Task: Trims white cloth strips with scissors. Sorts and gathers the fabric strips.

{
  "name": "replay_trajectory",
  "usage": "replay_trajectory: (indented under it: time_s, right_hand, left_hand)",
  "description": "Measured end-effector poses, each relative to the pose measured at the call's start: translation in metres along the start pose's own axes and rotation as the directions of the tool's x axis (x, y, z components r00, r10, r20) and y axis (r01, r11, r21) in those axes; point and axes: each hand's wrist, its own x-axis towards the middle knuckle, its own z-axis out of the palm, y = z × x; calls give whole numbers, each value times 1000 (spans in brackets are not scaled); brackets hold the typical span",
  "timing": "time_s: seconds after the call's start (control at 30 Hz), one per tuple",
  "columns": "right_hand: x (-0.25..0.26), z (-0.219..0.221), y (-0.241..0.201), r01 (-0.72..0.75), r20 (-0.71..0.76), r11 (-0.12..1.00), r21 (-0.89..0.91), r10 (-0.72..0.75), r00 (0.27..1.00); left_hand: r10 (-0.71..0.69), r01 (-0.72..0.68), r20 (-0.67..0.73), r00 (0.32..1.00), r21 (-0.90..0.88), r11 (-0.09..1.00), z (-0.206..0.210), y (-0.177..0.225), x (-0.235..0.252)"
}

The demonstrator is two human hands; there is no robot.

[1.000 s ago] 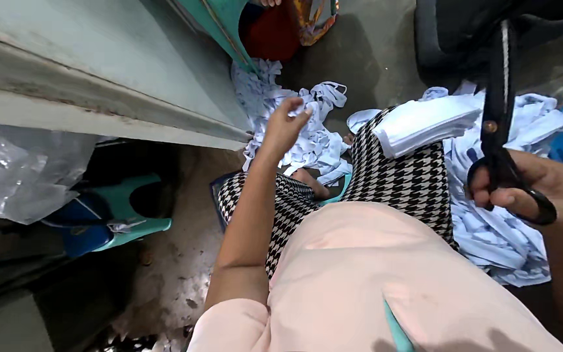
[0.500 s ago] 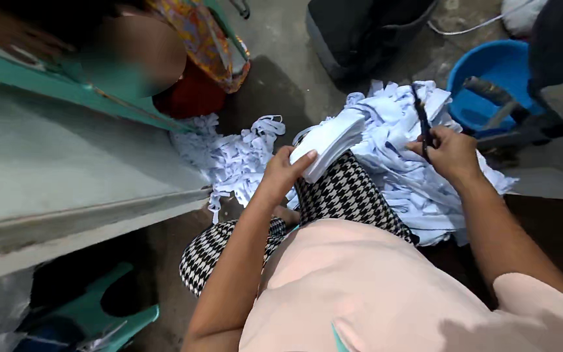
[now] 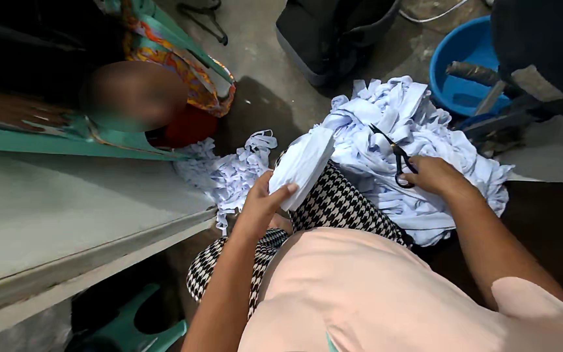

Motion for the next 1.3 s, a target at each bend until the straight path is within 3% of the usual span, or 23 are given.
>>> replay_trajectory:
  time_s: [0.07,0.13,0.2,0.27,0.33,0.43,0.53,0.73,0.97,1.03,1.1,1.2,1.27,1.3]
  right_hand:
    - [-14,-7,-15,135,-105,984,115,-123,987]
    - [-34,-9,-40,308,-5,878,366,-330,944]
    - [-54,-2,-70,295,281,715,633,-568,774]
    - [-64,8,-98,195,391,612,767,-687,613]
    - [-72,11,-119,56,336,475,878,-697,633]
    - [-76,8,-142,-182,227,135,974,-602,766]
    - [-79,-11,-153,-142,130,25,990,-576,807]
    - [-83,-56,-152,74,-62,-3,997,-588,806]
    - [-95,-109,-125,251,-221,-4,968,-490,843]
    - [-103,-141,-108,380,-313,45,924,-480,819]
    - [-110,-182,-84,563,-453,83,823,-503,736]
    - [-127,-249,-43,767,-595,274,580,-500,629]
    - [-133,-284,-11,771,-601,441,459,-486,635]
    - [-133,-294,6,734,-581,508,452,-457,674]
  left_hand:
    - [-32,31,-20,999,-64,997,6,-4,-4]
    - [-65,63,-10,998,-151,987,17,-6,-9]
    - [-90,92,17,996,-233,968,29,-6,-14]
    - [-107,115,46,993,-296,948,41,-3,-18]
    - [-99,120,80,992,-322,939,49,-1,-24]
    - [-27,48,76,997,-291,955,60,1,-31]
    - [105,-93,51,993,-202,975,71,4,-23]
    - [402,-380,125,907,-166,910,97,29,-2]
    - [342,-314,437,832,-136,940,112,33,14]
    - [302,-305,483,822,-74,949,109,32,19]
    - [282,-298,463,840,-41,954,103,31,24]
    - [285,-293,409,867,-45,955,95,35,28]
    - [300,-299,400,866,-65,952,91,38,30]
    - [305,-300,399,865,-75,951,90,39,31]
